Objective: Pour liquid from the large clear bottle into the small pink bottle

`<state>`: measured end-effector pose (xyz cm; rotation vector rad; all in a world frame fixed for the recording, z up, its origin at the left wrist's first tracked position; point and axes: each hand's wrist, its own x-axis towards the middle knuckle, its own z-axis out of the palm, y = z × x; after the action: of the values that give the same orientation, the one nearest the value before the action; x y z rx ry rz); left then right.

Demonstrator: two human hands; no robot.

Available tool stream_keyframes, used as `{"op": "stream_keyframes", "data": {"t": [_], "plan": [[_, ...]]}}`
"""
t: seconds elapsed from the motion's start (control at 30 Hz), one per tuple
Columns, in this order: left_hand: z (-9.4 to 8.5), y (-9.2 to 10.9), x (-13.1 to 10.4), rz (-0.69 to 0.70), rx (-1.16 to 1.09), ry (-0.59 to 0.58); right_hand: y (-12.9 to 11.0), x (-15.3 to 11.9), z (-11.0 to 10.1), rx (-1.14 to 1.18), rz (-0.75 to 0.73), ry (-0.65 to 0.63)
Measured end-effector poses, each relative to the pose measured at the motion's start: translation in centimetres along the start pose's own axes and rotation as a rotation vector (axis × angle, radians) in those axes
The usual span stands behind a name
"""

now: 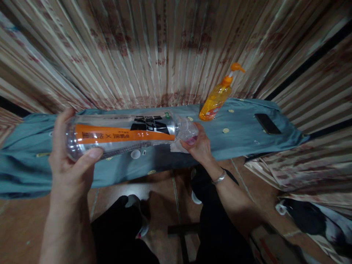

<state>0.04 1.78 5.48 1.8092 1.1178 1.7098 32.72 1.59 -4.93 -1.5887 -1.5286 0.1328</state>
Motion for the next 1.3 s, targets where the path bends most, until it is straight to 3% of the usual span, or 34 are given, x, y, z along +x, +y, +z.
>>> {"op": "stream_keyframes", "data": {"t": [0.23,0.9,1.13,1.3], "plan": [[0.20,-0.45,0.14,-0.106,-0.209,0.035,-0.42,0.06,-0.25,0.009,0.041,-0.017],[-0.05,-0.54,0.05,-0.108,-0.177,0.028,-0.67,0.08,-0.32,0.016,0.064,-0.014],[-0.34,-0.99,-0.26,-0.032,-0.099,-0.025,-0.23,0.10,-0.08,0.006,0.027,0.000],[-0.27,-0.73,-0.37,-0.094,-0.144,-0.006,-0.32,0.09,-0.12,0.005,0.046,0.000]]}}
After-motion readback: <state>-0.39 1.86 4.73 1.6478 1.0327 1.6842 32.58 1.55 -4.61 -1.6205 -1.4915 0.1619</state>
